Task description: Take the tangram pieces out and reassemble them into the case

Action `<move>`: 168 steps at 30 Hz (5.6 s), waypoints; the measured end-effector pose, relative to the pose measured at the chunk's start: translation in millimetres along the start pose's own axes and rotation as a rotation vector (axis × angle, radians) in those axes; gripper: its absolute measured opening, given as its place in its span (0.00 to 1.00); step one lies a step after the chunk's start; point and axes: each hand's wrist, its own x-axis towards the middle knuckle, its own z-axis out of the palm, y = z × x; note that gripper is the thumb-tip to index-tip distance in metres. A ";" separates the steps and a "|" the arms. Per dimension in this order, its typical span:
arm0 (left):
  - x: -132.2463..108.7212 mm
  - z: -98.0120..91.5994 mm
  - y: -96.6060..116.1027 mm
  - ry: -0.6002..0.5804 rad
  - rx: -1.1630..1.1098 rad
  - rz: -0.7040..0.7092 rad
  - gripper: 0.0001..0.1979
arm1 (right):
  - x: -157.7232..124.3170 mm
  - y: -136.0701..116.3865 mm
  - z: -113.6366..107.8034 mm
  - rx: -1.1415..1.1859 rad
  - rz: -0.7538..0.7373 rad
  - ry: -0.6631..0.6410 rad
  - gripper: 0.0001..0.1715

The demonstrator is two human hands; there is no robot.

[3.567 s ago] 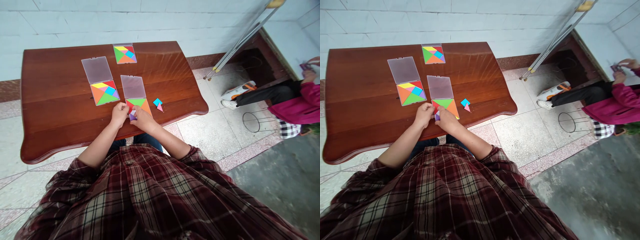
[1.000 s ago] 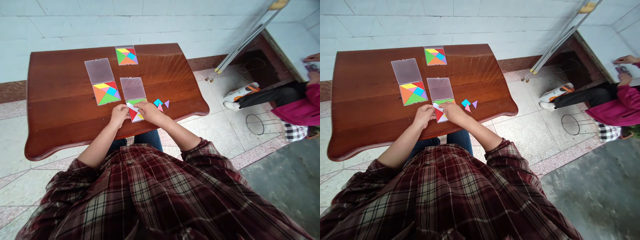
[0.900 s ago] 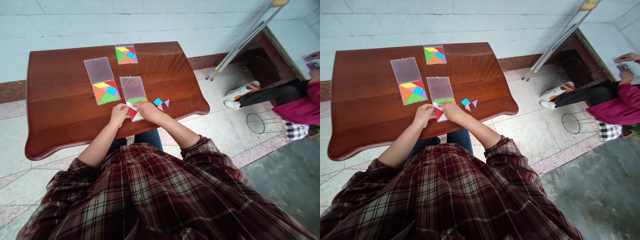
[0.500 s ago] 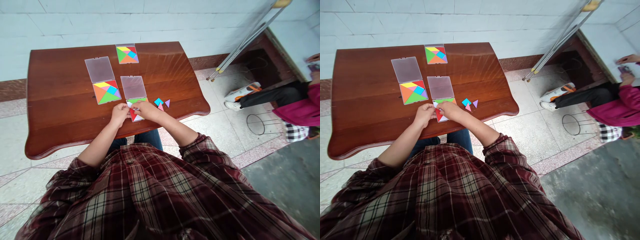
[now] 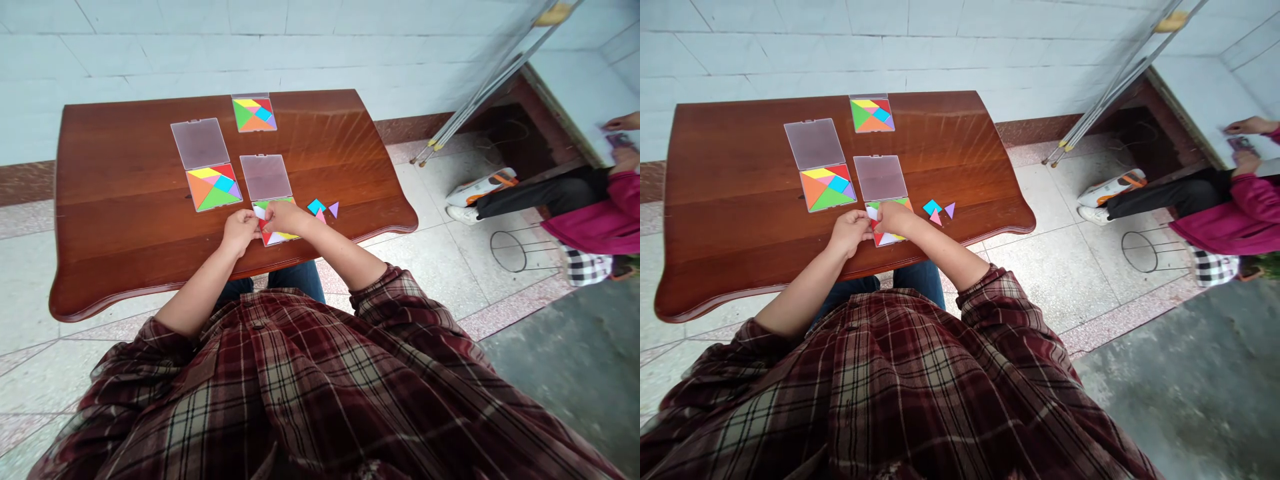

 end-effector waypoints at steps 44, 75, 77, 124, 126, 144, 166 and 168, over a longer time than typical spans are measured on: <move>-3.4 -1.1 1.6 -0.040 -0.020 0.015 0.04 | -30.5 21.5 25.8 0.152 -0.237 0.169 0.09; -4.9 -5.7 9.2 -0.082 0.031 -0.031 0.05 | -27.4 104.3 -5.3 0.617 -0.090 0.448 0.06; -5.1 -7.6 9.5 -0.103 0.075 -0.024 0.05 | -32.4 116.6 -0.1 0.677 -0.068 0.487 0.04; -14.3 -41.5 -32.7 -0.030 0.586 0.527 0.10 | -30.8 142.7 -10.8 -0.107 0.293 0.508 0.17; -14.4 -41.4 -32.4 -0.031 0.589 0.530 0.10 | -30.1 142.8 -12.0 -0.121 0.285 0.501 0.17; -14.7 -39.7 -32.2 -0.046 0.586 0.512 0.09 | -37.9 145.4 -9.9 -0.113 0.300 0.573 0.19; -14.1 -39.3 -29.1 -0.049 0.560 0.477 0.09 | -34.7 161.5 -17.2 0.629 0.253 0.670 0.06; -14.4 -38.4 -28.7 -0.050 0.560 0.486 0.09 | -36.9 153.1 -18.5 0.736 0.258 0.645 0.07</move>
